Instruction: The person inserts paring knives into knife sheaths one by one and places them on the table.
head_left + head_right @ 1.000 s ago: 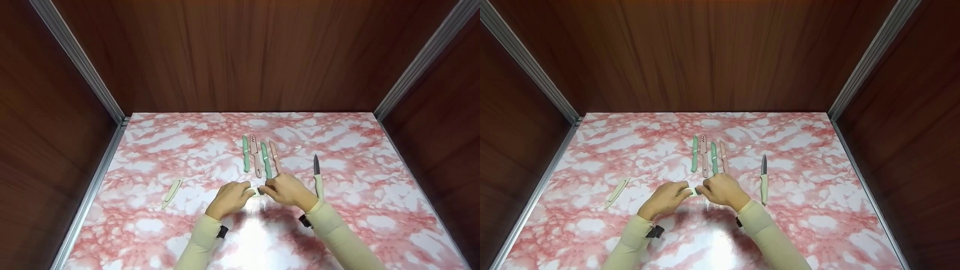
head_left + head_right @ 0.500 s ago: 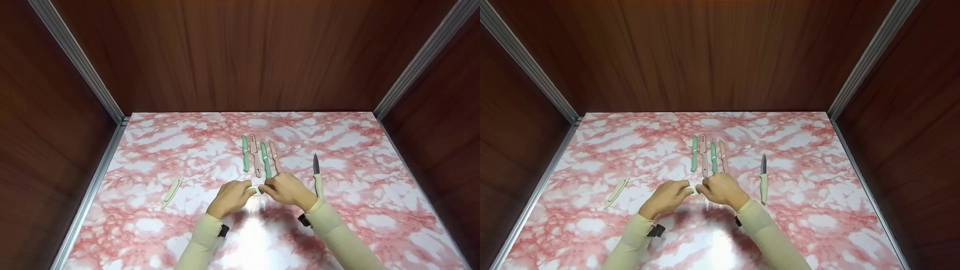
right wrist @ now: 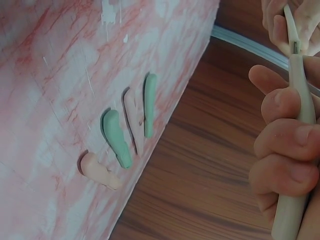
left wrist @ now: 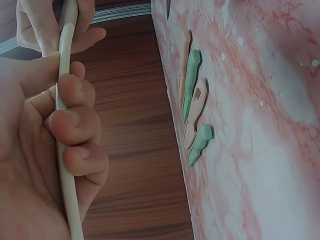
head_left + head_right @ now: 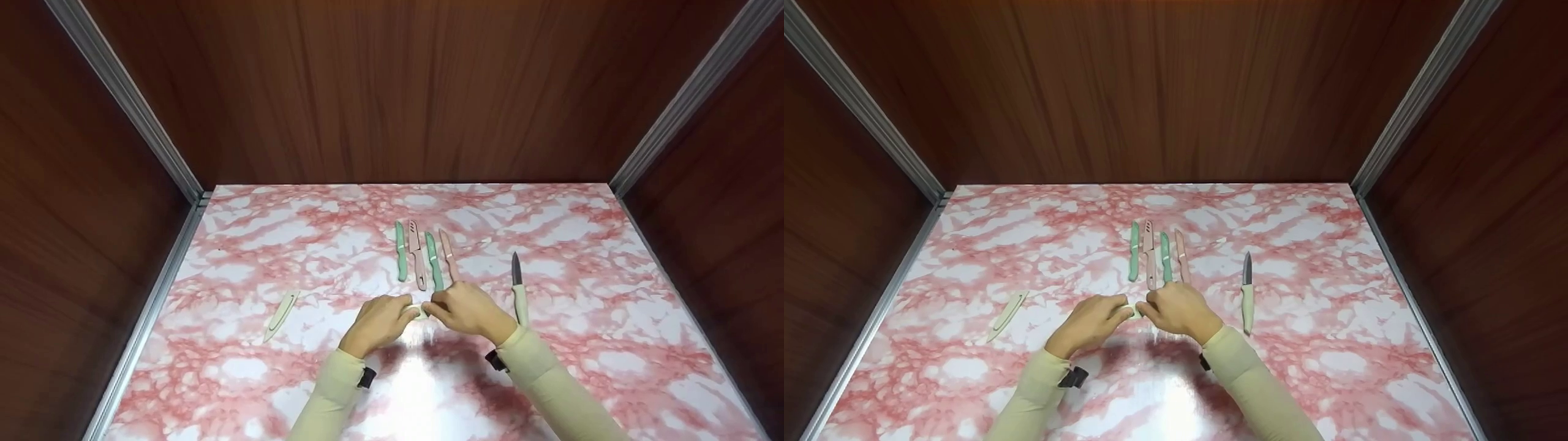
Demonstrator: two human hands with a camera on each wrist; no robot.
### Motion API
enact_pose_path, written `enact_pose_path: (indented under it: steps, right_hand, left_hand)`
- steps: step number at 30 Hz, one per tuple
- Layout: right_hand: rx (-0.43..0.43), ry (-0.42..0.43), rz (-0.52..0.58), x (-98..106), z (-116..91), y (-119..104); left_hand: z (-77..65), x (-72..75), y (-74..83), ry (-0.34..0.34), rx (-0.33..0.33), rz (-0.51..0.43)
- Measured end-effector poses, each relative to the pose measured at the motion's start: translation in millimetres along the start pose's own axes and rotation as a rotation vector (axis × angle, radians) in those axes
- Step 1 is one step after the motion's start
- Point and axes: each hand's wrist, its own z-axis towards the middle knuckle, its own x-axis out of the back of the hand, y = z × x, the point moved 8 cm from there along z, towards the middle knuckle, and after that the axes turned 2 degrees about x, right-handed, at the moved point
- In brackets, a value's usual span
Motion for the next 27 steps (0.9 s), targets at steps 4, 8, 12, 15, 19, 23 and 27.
enact_pose_path:
  steps: [4,8,12,15,19,23,27]
  right_hand:
    - [0.022,0.022,-0.007,0.7,-0.3,-1.4]
    - [0.034,0.032,0.012,0.4,0.0,0.4]
    - [0.019,-0.006,0.058,-5.6,-2.3,4.7]
    - [0.006,-0.04,0.089,-10.8,-6.6,7.5]
    - [-0.012,-0.048,0.123,-11.1,-13.5,13.1]
    - [-0.041,-0.035,0.142,-7.4,-19.0,21.5]
    - [-0.057,-0.031,0.155,-5.2,-23.6,28.8]
  left_hand:
    - [-0.6,-0.3,-0.4,-0.005,-0.005,-0.016]
    - [-1.0,-1.6,-0.3,-0.021,-0.007,-0.008]
    - [-2.6,-6.7,-2.7,-0.072,0.011,-0.032]
    - [-5.0,-9.3,-8.6,-0.11,0.039,-0.075]
    - [-8.6,-5.5,-19.3,-0.119,0.075,-0.113]
    - [-13.9,1.5,-29.6,-0.088,0.088,-0.131]
    - [-19.1,5.9,-38.0,-0.057,0.072,-0.154]
